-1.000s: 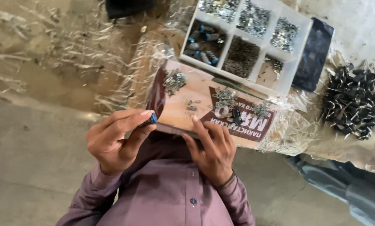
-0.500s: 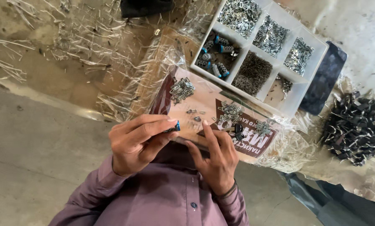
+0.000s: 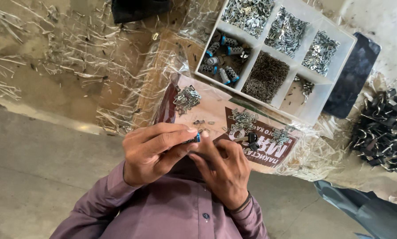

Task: The person sits at a work table and assembles small cylindrical components by hand. They pick small metal inserts from a compartment box, press them into a black cylindrical body held in the other hand, and place the finished unit onto a growing pile of completed parts, repeating the cycle.

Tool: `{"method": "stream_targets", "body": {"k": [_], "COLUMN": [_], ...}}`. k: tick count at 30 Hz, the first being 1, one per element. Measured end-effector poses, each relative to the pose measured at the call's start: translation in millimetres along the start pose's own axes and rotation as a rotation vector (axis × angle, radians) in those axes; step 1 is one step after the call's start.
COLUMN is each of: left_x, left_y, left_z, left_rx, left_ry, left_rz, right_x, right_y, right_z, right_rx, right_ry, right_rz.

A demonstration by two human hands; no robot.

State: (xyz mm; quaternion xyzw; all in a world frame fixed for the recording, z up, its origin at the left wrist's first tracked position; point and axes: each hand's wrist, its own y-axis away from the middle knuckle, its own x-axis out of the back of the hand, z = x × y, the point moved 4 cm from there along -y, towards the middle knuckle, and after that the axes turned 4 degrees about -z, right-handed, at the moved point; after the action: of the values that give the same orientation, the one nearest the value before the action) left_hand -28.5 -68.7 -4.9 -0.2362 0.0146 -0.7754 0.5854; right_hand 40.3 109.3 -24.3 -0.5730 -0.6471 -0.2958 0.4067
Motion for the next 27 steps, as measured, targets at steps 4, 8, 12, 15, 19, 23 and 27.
{"method": "stream_targets", "body": {"k": [4, 8, 12, 15, 19, 23, 27], "left_x": [0.0, -2.7, -3.0, -4.2, -8.0, -12.4, -24.4], "left_y": [-0.1, -2.9, -4.1, -4.5, -5.6, -5.6, -5.7], "left_z": [-3.2, -5.1, -3.9, -4.7, -5.3, -1.7, 1.4], "left_rx": [0.003, -0.001, -0.005, 0.007, 0.007, 0.002, -0.042], "left_ry": [-0.017, -0.007, -0.021, -0.015, 0.023, 0.019, 0.050], "left_rz": [-0.012, -0.028, -0.031, -0.039, -0.075, -0.113, -0.151], "right_x": [-5.2, -8.3, -0.9, 5.0, 1.3, -0.8, 9.9], "right_y": [-1.0, -2.4, -1.8, 0.3, 3.0, 10.4, 24.4], "right_z": [-1.5, -1.3, 7.1, 9.7, 9.3, 18.0, 29.7], "right_rx": [0.007, 0.026, -0.040, -0.047, -0.028, -0.009, 0.302], "right_ry": [0.065, 0.082, -0.063, -0.075, -0.059, -0.063, -0.236], "right_rz": [-0.008, -0.025, 0.035, 0.076, 0.019, 0.005, 0.079]}}
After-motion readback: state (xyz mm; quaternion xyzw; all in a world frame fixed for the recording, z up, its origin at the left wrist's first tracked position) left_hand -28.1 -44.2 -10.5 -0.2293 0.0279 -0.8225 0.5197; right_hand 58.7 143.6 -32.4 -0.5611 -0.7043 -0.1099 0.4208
